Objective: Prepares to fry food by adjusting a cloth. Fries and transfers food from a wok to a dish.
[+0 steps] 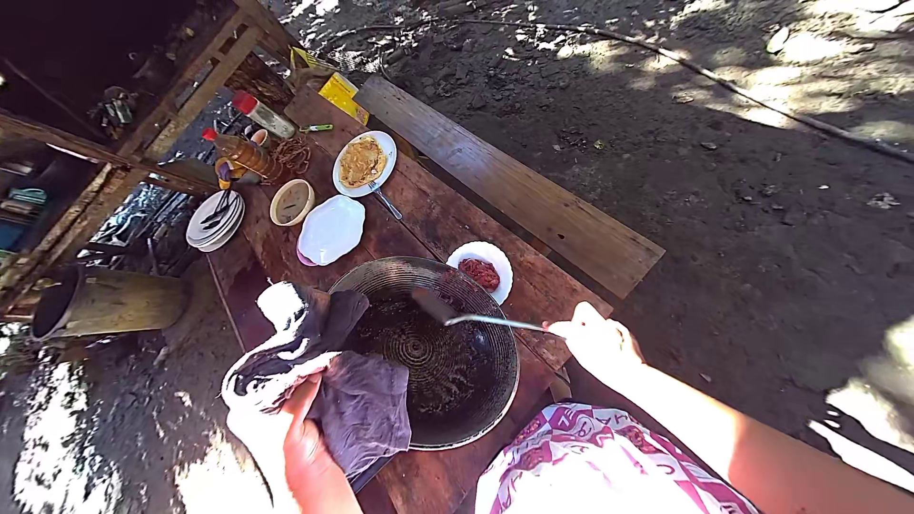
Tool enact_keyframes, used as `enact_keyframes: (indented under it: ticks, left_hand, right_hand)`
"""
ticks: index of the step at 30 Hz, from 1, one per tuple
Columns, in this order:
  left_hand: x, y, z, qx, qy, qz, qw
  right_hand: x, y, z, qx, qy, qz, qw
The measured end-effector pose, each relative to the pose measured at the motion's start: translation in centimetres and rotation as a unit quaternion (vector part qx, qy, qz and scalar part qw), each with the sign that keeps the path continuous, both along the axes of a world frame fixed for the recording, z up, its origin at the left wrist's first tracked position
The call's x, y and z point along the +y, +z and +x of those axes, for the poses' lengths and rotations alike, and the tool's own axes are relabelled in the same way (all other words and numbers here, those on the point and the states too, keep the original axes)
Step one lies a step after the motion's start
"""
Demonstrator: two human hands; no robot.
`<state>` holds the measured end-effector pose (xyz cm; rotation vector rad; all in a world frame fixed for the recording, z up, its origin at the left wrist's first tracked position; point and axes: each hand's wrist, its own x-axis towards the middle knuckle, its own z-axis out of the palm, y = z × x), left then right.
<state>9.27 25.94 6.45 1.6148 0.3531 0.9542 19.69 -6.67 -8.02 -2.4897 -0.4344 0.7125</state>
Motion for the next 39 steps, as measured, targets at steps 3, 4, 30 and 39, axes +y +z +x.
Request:
enact_keyframes:
  ticks: [3,4,30,39]
  left_hand:
    - [-1.6,1.0,0.5,0.005,0.011,-0.025,1.0]
    - [-1.8,1.3,0.6,0.004,0.011,-0.029,1.0]
    - [-0.1,0.8,0.2,-0.003,-0.036,-0.009,0.999]
    - [-1.1,1.2,-0.1,0.004,-0.011,-0.032,0.999]
  right_hand:
    - [1.5,0.4,-0.6,0.062,0.043,-0.002,0.997]
    - [1.7,-0.1,-0.6,0.069,0.041,-0.008,0.997]
    - [-3.0,-1.6,-0.1,0.026,-0.083,-0.051,0.995]
    - [0.2,-0.9,-1.2,0.099,0.027,-0.04,0.994]
